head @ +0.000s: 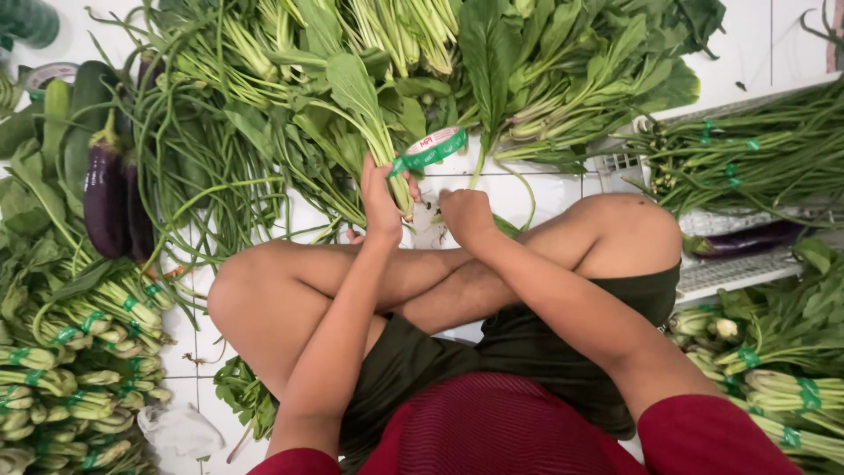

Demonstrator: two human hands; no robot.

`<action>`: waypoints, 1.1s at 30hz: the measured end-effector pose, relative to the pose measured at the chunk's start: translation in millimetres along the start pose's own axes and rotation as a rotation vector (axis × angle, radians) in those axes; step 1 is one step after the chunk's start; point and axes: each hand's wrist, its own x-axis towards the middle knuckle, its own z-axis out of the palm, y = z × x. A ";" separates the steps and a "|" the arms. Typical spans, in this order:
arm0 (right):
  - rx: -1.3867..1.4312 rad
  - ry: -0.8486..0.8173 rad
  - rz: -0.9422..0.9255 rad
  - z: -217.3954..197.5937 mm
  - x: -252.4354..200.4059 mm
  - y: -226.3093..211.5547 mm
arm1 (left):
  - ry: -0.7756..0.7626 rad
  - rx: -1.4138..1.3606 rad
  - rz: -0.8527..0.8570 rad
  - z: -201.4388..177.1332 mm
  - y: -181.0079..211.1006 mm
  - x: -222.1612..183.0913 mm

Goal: Bundling leafy green vegetables using tape and scissors

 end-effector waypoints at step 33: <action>1.556 -0.068 -0.323 -171.9 -46.1 11.9 | 0.059 0.297 0.108 -3.6 55.3 16.3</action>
